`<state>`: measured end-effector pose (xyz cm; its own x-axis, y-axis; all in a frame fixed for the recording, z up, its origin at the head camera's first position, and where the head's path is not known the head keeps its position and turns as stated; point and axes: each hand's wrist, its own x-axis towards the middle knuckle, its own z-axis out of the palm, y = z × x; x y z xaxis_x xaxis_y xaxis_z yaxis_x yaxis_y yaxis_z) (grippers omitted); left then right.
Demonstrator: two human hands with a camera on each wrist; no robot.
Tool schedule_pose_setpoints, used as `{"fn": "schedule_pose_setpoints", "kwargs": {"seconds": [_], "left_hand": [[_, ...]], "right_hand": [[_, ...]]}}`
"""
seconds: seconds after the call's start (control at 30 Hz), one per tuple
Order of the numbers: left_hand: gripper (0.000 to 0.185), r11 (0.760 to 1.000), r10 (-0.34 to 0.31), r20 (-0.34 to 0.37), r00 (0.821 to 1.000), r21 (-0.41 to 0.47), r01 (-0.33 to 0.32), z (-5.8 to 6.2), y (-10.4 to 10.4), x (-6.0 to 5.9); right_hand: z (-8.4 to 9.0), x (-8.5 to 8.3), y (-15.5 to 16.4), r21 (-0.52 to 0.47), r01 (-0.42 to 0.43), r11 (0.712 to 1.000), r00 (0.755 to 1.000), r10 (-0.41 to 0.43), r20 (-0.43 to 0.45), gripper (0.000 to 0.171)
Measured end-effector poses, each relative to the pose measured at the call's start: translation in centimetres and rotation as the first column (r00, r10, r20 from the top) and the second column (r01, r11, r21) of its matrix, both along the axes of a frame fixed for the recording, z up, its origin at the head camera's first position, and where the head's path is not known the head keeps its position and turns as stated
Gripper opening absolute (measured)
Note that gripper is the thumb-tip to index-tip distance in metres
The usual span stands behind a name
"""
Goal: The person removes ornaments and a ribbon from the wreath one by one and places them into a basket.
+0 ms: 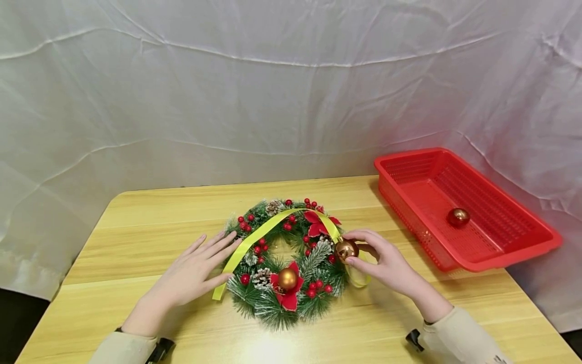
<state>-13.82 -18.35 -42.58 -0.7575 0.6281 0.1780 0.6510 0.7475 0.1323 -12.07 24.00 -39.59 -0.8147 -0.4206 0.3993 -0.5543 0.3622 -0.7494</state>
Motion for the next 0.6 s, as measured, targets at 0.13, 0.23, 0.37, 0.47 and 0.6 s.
{"fn": "schedule_pose_setpoints", "kwargs": {"seconds": [0.13,0.23,0.37,0.47,0.6], "left_hand": [[0.069,1.0,0.0,-0.001,1.0,0.002,0.0,0.0,0.0,0.0],[0.069,1.0,0.0,-0.001,1.0,0.001,0.0,0.0,0.0,0.0],[0.068,1.0,0.0,-0.005,1.0,0.003,0.0,0.0,0.0,0.0],[0.068,1.0,-0.003,-0.006,1.0,0.011,0.003,0.0,0.0,0.0],[0.068,1.0,-0.013,-0.013,1.0,0.02,0.013,0.1,0.0,0.0]], "right_hand": [[0.3,0.0,0.1,-0.013,0.011,1.0,0.999,-0.011,-0.031,0.048],[0.4,-0.1,0.3,-0.026,0.014,1.0,0.999,-0.016,-0.052,0.05],[0.8,-0.2,0.8,-0.034,0.015,0.999,0.998,-0.017,-0.057,0.05],[1.3,-0.3,1.2,-0.027,0.029,0.999,0.998,-0.031,-0.056,0.049],[1.9,-0.2,1.7,-0.023,0.051,0.998,0.996,-0.053,-0.077,0.05]]}}
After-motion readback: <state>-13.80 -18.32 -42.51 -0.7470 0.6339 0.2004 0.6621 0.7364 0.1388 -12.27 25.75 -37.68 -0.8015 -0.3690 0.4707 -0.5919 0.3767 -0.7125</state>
